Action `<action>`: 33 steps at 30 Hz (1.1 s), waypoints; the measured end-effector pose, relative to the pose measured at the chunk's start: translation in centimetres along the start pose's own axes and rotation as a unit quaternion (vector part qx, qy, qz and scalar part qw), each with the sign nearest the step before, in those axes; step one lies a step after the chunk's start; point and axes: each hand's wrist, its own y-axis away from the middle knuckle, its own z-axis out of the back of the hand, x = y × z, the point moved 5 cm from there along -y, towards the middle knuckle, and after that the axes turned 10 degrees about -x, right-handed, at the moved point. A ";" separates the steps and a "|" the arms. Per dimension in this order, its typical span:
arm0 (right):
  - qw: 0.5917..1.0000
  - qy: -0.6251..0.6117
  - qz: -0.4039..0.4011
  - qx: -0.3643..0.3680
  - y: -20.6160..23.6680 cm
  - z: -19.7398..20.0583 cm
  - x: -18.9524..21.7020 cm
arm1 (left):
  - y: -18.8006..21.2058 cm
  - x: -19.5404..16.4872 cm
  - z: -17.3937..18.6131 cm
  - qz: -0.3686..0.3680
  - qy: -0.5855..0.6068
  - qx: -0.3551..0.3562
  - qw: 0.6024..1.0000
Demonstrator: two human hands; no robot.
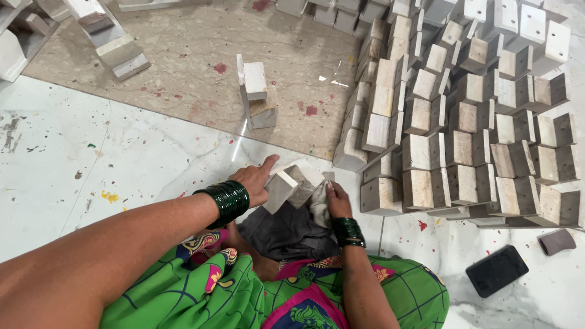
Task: The person sits on the floor and wipes small white wooden components one at a time with a cloth, then places each cleaned piece onto a growing pile beside them among large stacks of similar parts.
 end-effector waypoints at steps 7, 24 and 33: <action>0.956 -0.223 -0.157 0.111 1.1 -3.4 -0.3 | -2.2 1.5 1.6 0.133 0.196 -0.050 0.970; 0.912 -0.312 -0.172 0.204 3.8 -7.9 0.9 | -5.0 6.7 2.8 0.039 0.093 -0.202 0.974; 0.888 -0.358 -0.203 0.207 4.5 -8.3 1.9 | -5.3 6.6 3.0 0.018 0.051 -0.158 0.986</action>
